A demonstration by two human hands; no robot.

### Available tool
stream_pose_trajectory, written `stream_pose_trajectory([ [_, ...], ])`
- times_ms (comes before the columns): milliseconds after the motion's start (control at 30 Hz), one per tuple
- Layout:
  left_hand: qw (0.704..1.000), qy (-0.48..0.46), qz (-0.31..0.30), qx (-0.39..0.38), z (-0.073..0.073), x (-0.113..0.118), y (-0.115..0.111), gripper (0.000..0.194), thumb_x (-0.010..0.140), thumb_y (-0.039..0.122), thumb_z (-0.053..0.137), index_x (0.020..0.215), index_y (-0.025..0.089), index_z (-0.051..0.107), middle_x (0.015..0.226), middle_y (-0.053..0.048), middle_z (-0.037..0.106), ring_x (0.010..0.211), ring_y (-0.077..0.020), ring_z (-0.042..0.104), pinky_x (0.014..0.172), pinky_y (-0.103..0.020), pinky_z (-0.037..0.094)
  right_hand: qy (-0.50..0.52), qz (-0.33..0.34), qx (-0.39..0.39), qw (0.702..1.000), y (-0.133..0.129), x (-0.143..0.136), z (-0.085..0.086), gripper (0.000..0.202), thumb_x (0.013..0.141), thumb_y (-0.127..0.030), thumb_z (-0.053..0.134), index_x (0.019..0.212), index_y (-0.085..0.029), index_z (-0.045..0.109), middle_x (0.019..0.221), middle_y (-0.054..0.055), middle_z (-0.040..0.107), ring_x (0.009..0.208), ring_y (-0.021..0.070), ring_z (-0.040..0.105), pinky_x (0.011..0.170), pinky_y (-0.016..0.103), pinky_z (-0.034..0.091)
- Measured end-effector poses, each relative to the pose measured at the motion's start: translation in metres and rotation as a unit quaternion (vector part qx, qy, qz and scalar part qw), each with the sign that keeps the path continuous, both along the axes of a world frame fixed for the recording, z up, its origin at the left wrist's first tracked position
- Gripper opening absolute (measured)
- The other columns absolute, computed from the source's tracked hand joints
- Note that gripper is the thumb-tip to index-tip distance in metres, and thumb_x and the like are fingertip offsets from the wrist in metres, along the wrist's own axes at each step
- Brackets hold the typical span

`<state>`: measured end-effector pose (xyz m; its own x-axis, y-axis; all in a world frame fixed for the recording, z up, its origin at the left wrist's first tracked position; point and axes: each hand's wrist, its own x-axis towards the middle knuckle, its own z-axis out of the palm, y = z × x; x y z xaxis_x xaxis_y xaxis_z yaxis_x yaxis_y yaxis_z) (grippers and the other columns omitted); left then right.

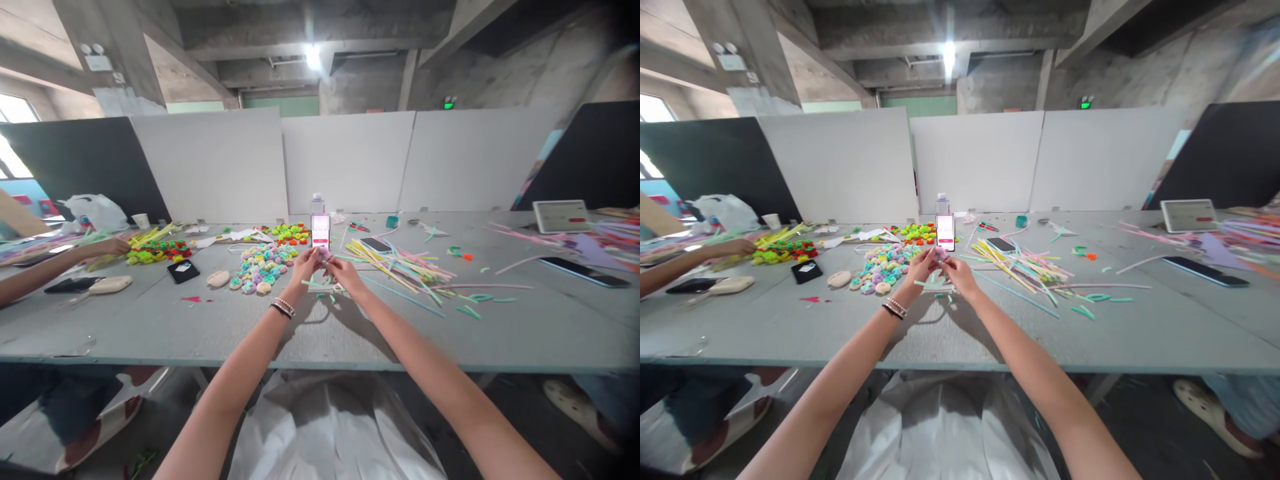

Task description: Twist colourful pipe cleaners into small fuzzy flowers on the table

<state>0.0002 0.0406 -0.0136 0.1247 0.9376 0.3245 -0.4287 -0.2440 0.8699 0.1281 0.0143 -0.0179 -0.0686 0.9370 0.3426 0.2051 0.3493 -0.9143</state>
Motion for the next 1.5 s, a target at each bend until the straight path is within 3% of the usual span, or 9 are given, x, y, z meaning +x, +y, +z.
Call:
stream_pose_trajectory([
  [167,0.999,0.015,0.021,-0.032,-0.004,-0.001,0.007,0.046,0.063,0.044,0.077,0.095,0.013,0.068,0.075,-0.003,0.065,0.064,-0.0086,0.056,0.064,-0.022,0.045,-0.182,-0.061,0.110,0.975,-0.009,0.001,0.000,0.033,0.084,-0.052,0.051,0.077,-0.021,0.061,0.071,0.003,0.065,0.064,0.0175,0.058,0.060,0.026,0.038],
  [267,0.997,0.032,0.069,-0.030,-0.004,-0.001,0.011,0.042,0.061,0.040,0.078,0.091,0.013,0.068,0.073,-0.002,0.065,0.061,-0.0079,0.053,0.061,-0.022,0.044,-0.221,-0.142,0.071,0.962,-0.012,0.002,0.002,0.039,0.093,-0.049,0.035,0.083,-0.022,0.061,0.074,0.005,0.067,0.071,0.0192,0.061,0.062,0.027,0.037],
  [367,0.993,0.061,0.095,-0.015,-0.004,-0.001,0.013,0.038,0.063,0.043,0.076,0.083,0.012,0.068,0.065,0.000,0.061,0.055,-0.0063,0.048,0.055,-0.020,0.040,-0.208,-0.183,0.041,0.960,-0.008,0.004,0.003,0.028,0.092,-0.042,0.041,0.100,-0.022,0.059,0.088,0.005,0.069,0.080,0.0192,0.063,0.066,0.027,0.040],
  [500,0.996,0.067,0.057,-0.003,-0.003,0.000,0.007,0.040,0.063,0.046,0.076,0.082,0.011,0.068,0.062,0.001,0.059,0.052,-0.0051,0.045,0.052,-0.019,0.036,-0.087,-0.105,-0.031,0.990,0.002,0.003,0.001,0.034,0.087,-0.045,0.050,0.111,-0.021,0.055,0.102,0.005,0.067,0.075,0.0156,0.065,0.060,0.024,0.045],
  [633,0.998,0.057,-0.006,-0.023,0.003,0.003,-0.004,0.044,0.063,0.044,0.077,0.090,0.012,0.068,0.071,-0.001,0.065,0.055,-0.0055,0.050,0.056,-0.020,0.040,0.032,0.001,-0.061,0.998,0.005,0.001,-0.002,0.043,0.085,-0.056,0.046,0.103,-0.020,0.059,0.097,0.006,0.067,0.075,0.0160,0.065,0.051,0.021,0.047],
  [833,0.994,0.032,-0.100,-0.021,0.009,0.002,-0.014,0.048,0.065,0.037,0.078,0.106,0.015,0.066,0.098,-0.007,0.070,0.077,-0.0117,0.063,0.075,-0.025,0.048,0.037,-0.039,0.021,0.998,0.004,0.005,-0.001,0.041,0.082,-0.057,0.049,0.084,-0.018,0.059,0.072,0.002,0.061,0.065,0.0144,0.060,0.050,0.021,0.048],
  [1033,0.993,0.020,-0.116,-0.024,0.002,-0.001,-0.006,0.052,0.065,0.037,0.079,0.109,0.013,0.064,0.089,-0.005,0.070,0.070,-0.0092,0.061,0.070,-0.023,0.048,-0.039,-0.083,0.052,0.994,0.003,0.007,-0.001,0.037,0.086,-0.052,0.045,0.078,-0.019,0.057,0.067,0.001,0.059,0.059,0.0137,0.058,0.051,0.021,0.046],
  [1300,0.996,0.079,-0.009,0.031,0.008,-0.001,-0.006,0.058,0.060,0.043,0.079,0.108,0.015,0.062,0.079,-0.004,0.070,0.064,-0.0106,0.062,0.063,-0.023,0.051,0.000,-0.028,0.035,0.999,0.006,0.000,-0.004,0.035,0.090,-0.045,0.042,0.108,-0.018,0.055,0.092,0.008,0.066,0.076,0.0192,0.065,0.056,0.027,0.052],
  [1500,0.992,0.109,0.048,0.035,0.007,0.000,0.000,0.048,0.066,0.035,0.076,0.105,0.015,0.059,0.071,-0.002,0.068,0.062,-0.0114,0.063,0.061,-0.023,0.051,-0.134,-0.039,0.232,0.963,0.000,0.004,-0.009,0.057,0.087,-0.028,0.045,0.141,-0.021,0.030,0.135,0.014,0.048,0.112,0.0251,0.055,0.096,0.045,0.045],
])
